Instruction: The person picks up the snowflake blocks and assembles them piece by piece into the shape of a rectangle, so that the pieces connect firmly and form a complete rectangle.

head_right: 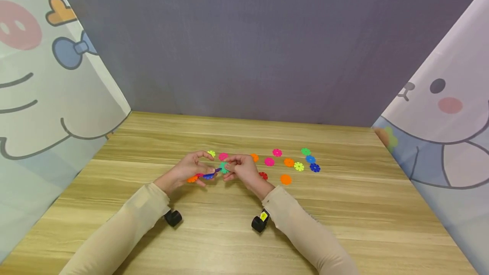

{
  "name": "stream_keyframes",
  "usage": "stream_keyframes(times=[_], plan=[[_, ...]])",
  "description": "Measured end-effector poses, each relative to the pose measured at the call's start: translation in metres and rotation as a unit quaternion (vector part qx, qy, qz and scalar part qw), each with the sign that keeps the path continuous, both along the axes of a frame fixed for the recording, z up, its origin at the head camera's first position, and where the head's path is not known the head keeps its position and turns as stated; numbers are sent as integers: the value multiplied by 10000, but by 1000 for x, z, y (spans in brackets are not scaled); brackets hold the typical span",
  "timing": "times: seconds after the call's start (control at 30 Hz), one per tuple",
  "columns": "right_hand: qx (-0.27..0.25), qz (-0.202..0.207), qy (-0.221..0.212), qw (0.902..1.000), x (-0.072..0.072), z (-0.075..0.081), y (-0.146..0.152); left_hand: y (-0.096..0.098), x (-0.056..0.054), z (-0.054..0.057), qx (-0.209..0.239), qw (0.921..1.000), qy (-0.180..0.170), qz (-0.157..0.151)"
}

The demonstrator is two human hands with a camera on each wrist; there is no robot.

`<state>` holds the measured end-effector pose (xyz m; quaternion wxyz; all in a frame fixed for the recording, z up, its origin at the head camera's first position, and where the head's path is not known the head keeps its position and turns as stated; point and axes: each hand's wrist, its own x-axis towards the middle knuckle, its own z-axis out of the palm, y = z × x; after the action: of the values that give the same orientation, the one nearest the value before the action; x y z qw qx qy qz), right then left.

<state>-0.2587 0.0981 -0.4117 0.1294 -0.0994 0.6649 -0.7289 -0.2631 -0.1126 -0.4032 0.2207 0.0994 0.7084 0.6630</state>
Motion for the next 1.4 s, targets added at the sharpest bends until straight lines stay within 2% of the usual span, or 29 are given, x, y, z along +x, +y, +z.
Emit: stream_keyframes(times=[0.23,0.6,0.77,0.93,1.17,1.4], plan=[[110,65,-15,9999,0,-1,0,1,0,-1,-132,9999,-24,14],[294,345,155,9988,-4,-1,3,1,2,-2,-54,10000,-11,-54],[310,407,129,9986,-3,0,4,1,2,-3,-48,9998,71,-188],[348,435,77,9984,-2,3,4,1,2,0,-65,9995,110,-289],[158,489,324,9982,-4,7,4,0,2,9,-59,9995,174,-245],[268,626,294,9972,-8,8,7,-1,2,7,-49,9995,98,-281]])
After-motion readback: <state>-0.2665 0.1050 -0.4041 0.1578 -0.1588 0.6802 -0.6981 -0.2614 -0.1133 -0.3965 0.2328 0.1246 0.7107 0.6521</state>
